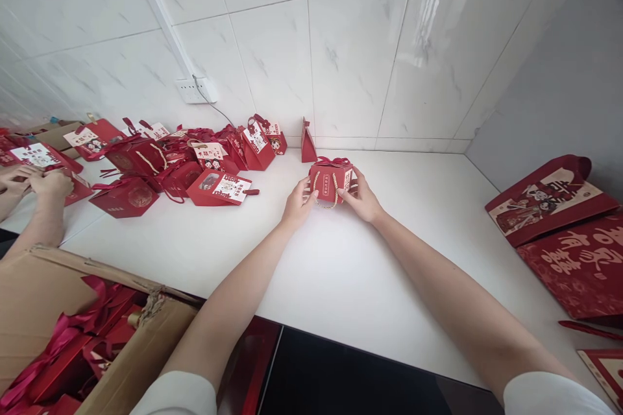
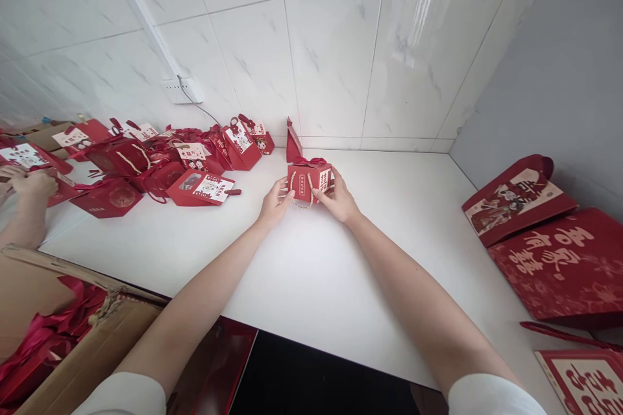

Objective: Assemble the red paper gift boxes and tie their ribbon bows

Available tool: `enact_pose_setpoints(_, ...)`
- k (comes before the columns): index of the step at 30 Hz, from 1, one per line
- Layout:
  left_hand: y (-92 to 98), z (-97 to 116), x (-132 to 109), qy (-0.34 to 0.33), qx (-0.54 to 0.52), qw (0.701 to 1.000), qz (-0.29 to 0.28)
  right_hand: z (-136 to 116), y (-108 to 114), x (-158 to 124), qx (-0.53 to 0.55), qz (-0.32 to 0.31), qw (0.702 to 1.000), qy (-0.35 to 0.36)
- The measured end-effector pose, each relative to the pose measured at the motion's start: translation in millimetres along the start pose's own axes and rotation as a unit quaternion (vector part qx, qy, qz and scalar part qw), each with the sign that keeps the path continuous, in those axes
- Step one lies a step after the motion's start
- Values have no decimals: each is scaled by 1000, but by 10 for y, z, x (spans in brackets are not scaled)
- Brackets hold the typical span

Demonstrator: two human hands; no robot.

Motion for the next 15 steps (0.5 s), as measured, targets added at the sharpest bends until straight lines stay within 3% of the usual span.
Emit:
enact_pose_setpoints(4, -76, 94, -47, 4, -4, 1000, -23, -173, 39, -67, -64, 65, 995, 46)
enact_pose_setpoints(10, -151, 93, -22, 38, -112, 988, -95, -514, -49, -151, -80, 32, 988, 129)
enact_pose_setpoints(15, -183, -50, 21, 51, -130, 983, -122, -308, 44, -84, 14, 53, 996, 63)
Point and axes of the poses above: each hand's wrist, its own x-axis towards the middle knuckle, its own y-axis out of the back of the hand, z = x × y, the point moved 10 cm from there along x, towards the middle knuckle, and after that the axes turned 10 degrees about x, right-handed, at the moved point
